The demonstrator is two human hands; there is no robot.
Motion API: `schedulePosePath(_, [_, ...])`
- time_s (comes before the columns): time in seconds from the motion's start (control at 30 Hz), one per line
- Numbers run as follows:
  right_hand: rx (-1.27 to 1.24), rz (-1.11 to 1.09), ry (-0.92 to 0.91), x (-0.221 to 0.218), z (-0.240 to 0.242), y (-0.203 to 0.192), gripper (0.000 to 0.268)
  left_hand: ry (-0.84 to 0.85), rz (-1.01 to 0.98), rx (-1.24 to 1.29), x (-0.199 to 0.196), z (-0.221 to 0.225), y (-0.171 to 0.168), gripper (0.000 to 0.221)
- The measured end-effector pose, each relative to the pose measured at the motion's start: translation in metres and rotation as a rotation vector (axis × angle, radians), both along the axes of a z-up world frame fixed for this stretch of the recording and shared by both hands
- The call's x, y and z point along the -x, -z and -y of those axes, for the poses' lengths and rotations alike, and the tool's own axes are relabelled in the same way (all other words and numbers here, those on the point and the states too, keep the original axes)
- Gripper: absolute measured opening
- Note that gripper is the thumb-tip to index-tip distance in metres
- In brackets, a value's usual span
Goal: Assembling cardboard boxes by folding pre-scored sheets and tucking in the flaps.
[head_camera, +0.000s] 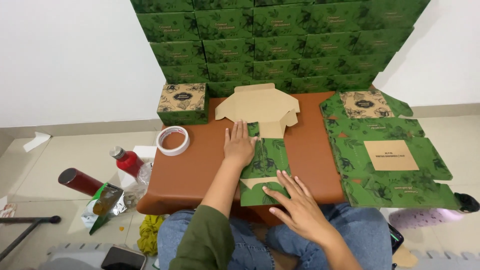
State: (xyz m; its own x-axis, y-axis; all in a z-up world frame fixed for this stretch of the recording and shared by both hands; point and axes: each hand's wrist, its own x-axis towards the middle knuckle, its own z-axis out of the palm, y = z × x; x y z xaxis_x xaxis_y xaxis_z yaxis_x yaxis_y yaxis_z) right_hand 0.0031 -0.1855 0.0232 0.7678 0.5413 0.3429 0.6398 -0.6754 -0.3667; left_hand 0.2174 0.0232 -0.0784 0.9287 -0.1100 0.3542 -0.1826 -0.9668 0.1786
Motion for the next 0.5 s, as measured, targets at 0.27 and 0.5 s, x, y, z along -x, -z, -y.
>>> schedulePosePath(0.27, [-0.145,-0.366,0.091,-0.028,0.022,-0.029,0.046,0.036,0.023,-0.020,0.058,0.003,-0.048,0.069])
schedulePosePath(0.5, [0.075,-0.243,0.514,-0.129,0.018,0.019,0.057,0.049,0.004,0.047,0.066,0.003,-0.054,0.064])
